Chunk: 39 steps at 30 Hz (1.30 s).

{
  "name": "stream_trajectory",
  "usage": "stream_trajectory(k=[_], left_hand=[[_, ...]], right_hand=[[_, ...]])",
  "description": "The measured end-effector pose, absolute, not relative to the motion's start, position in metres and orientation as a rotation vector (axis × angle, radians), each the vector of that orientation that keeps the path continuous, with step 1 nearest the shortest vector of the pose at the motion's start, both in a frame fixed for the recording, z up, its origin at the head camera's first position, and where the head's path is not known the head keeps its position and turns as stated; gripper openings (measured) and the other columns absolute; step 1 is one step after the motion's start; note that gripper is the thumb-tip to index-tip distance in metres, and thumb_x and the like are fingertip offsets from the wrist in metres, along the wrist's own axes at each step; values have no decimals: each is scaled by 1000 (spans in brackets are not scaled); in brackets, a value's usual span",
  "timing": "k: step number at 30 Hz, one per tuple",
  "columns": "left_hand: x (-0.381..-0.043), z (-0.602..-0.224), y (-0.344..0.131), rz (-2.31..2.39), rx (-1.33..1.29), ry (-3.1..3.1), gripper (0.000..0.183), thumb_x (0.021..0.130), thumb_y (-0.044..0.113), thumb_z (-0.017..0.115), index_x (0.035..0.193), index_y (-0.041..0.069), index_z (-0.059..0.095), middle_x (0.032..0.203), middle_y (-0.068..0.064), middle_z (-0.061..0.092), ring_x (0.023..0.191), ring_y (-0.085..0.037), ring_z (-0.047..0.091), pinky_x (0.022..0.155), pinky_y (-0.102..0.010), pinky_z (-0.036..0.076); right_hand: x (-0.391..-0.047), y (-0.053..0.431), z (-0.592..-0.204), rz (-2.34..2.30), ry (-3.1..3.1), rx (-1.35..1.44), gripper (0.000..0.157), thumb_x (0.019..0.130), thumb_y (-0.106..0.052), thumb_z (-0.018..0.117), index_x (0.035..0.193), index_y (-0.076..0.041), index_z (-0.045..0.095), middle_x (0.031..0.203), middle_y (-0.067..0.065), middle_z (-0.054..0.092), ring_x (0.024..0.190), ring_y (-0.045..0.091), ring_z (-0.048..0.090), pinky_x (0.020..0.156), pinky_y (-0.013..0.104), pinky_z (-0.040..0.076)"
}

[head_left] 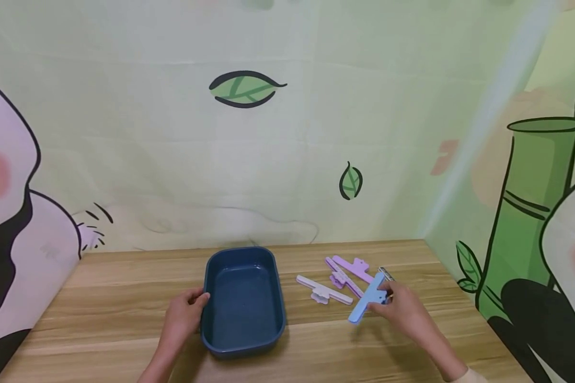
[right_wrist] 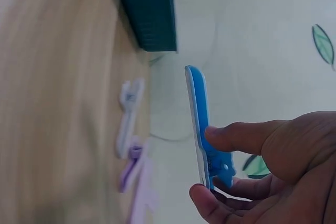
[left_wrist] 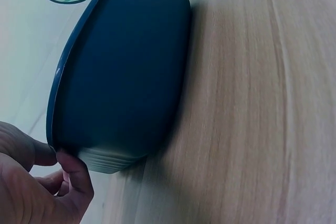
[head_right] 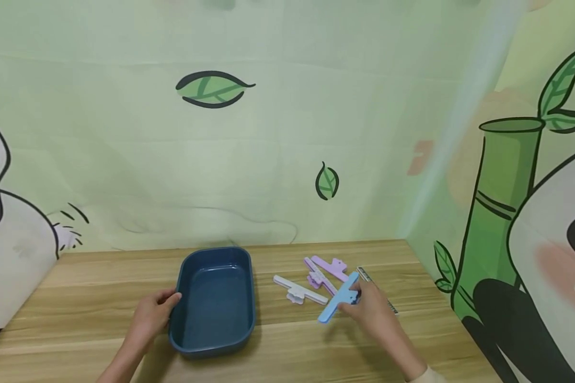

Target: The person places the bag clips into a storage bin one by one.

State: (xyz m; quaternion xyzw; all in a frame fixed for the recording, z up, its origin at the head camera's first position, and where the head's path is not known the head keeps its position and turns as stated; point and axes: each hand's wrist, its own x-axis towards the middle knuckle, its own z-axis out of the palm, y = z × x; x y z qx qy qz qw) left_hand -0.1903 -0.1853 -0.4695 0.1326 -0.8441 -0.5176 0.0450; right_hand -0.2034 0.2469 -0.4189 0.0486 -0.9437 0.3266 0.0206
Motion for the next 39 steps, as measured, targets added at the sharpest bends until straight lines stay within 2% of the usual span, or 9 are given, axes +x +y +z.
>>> stream_trajectory(k=[4, 8, 11, 13, 23, 30, 39], left_hand=[[-191, -470, -185, -1570, 410, -2574, 40, 105, 16, 57, 131, -14, 61, 115, -28, 66, 104, -37, 62, 89, -50, 51], [-191, -469, -185, -1634, 437, -2553, 40, 105, 16, 59, 132, -14, 60, 112, -26, 66, 98, -34, 63, 76, -41, 56], [-191, -469, -186, -1704, 462, -2527, 41, 105, 16, 59, 133, -14, 59, 109, -24, 65, 91, -29, 63, 65, -34, 57], [-191, -469, -186, -1724, 472, -2514, 40, 104, 15, 60, 133, -14, 59, 107, -23, 65, 87, -27, 62, 62, -32, 56], [-192, -470, -186, -1773, 484, -2473, 39, 104, 12, 61, 132, -14, 60, 103, -20, 64, 81, -22, 61, 60, -31, 56], [-192, -468, -187, -1742, 486, -2483, 39, 104, 13, 61, 131, -14, 60, 102, -20, 65, 84, -24, 62, 61, -30, 55], [-190, -467, -187, -1743, 493, -2482, 39, 103, 13, 61, 131, -14, 61, 103, -20, 64, 86, -25, 62, 63, -30, 55]], right_hand=[[-208, 249, -403, 1022, -2924, 178, 39, 85, -12, 85, 110, 11, 65, 88, 8, 62, 74, 19, 53, 58, 27, 43], [-211, 249, -387, 1053, -2912, 209, 40, 86, -12, 84, 112, 11, 63, 93, 11, 63, 80, 21, 55, 61, 28, 45], [-213, 250, -375, 1125, -2885, 247, 38, 88, -10, 82, 112, 11, 62, 96, 13, 64, 82, 23, 57, 60, 28, 48], [-215, 251, -368, 1154, -2867, 283, 36, 89, -9, 81, 112, 11, 62, 96, 14, 64, 81, 23, 57, 59, 28, 48], [-216, 255, -349, 1087, -2826, 280, 41, 87, -15, 84, 114, 9, 64, 92, 11, 66, 81, 21, 57, 62, 28, 48], [-218, 249, -350, 1116, -2842, 284, 48, 88, -14, 83, 122, 12, 62, 96, 13, 68, 84, 23, 61, 64, 28, 50], [-222, 237, -350, 1141, -2837, 326, 48, 87, -12, 84, 123, 13, 62, 97, 14, 68, 85, 23, 62, 64, 29, 51]])
